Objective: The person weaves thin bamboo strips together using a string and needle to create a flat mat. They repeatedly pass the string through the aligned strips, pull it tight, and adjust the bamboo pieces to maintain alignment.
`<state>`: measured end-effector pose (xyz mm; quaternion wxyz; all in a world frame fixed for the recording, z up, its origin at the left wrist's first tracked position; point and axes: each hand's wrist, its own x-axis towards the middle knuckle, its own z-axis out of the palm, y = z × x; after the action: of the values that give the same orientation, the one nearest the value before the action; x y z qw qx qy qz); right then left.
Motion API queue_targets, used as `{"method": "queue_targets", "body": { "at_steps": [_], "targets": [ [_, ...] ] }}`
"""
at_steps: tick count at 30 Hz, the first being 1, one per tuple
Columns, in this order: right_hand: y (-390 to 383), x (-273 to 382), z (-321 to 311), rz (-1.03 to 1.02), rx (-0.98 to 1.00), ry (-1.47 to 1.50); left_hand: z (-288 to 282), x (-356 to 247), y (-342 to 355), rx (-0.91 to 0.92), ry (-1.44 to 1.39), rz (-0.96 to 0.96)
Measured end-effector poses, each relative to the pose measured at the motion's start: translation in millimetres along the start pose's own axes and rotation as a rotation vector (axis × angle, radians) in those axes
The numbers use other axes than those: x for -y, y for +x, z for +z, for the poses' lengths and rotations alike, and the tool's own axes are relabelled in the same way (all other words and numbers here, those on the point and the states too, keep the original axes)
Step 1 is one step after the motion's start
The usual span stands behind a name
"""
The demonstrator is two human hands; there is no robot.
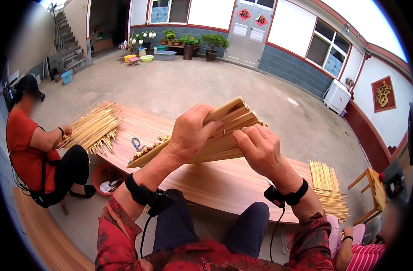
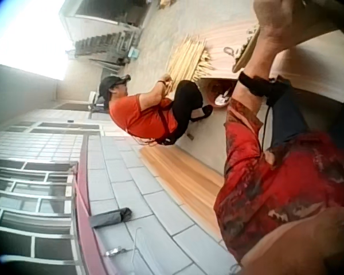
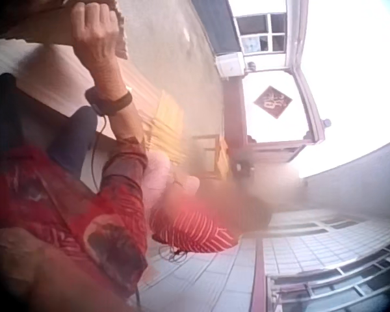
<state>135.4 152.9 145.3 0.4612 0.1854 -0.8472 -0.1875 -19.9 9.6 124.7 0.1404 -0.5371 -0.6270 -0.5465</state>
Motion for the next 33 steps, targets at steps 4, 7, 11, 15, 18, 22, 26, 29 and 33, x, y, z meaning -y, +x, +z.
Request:
{"method": "queue_targets", "body": {
  "at_steps": [4,7,11,15,18,22,26,29,33],
  "targets": [
    [18.6,-15.8,22.1,0.014,-0.082,0.008,-8.4,-0.8,13.3,-0.031,0.059,-0.03],
    [23.2,-29.3,41.0,0.05,-0.195,0.048,-17.5,-2.0,18.8,-0.044,0.004,-0.133],
    [24.6,-29.9,55.3,0.066,-0.216,0.131,-29.4,-3.5,24.1,-0.081,-0.101,-0.251],
    [37.4,-20.4,64.9,0.073,-0.249,0.215,-44.5,3.3,19.3,-0.109,-0.118,-0.294],
    [46.5,-17.9,74.7,0.066,-0.277,0.243,-52.7,9.6,17.5,-0.134,-0.187,-0.32],
    [60.0,-12.2,90.8,0.047,-0.327,0.289,-60.4,12.5,15.4,-0.161,-0.206,-0.332],
    [75.9,-6.8,99.7,0.015,-0.379,0.32,-61.5,14.3,11.4,-0.208,-0.27,-0.309],
    [86.5,-3.5,101.4,-0.002,-0.367,0.307,-62.7,9.8,9.3,-0.226,-0.314,-0.355],
    [88.8,-14.4,99.7,-0.033,-0.349,0.245,-57.5,9.5,14.5,-0.19,-0.278,-0.352]
  ]
}}
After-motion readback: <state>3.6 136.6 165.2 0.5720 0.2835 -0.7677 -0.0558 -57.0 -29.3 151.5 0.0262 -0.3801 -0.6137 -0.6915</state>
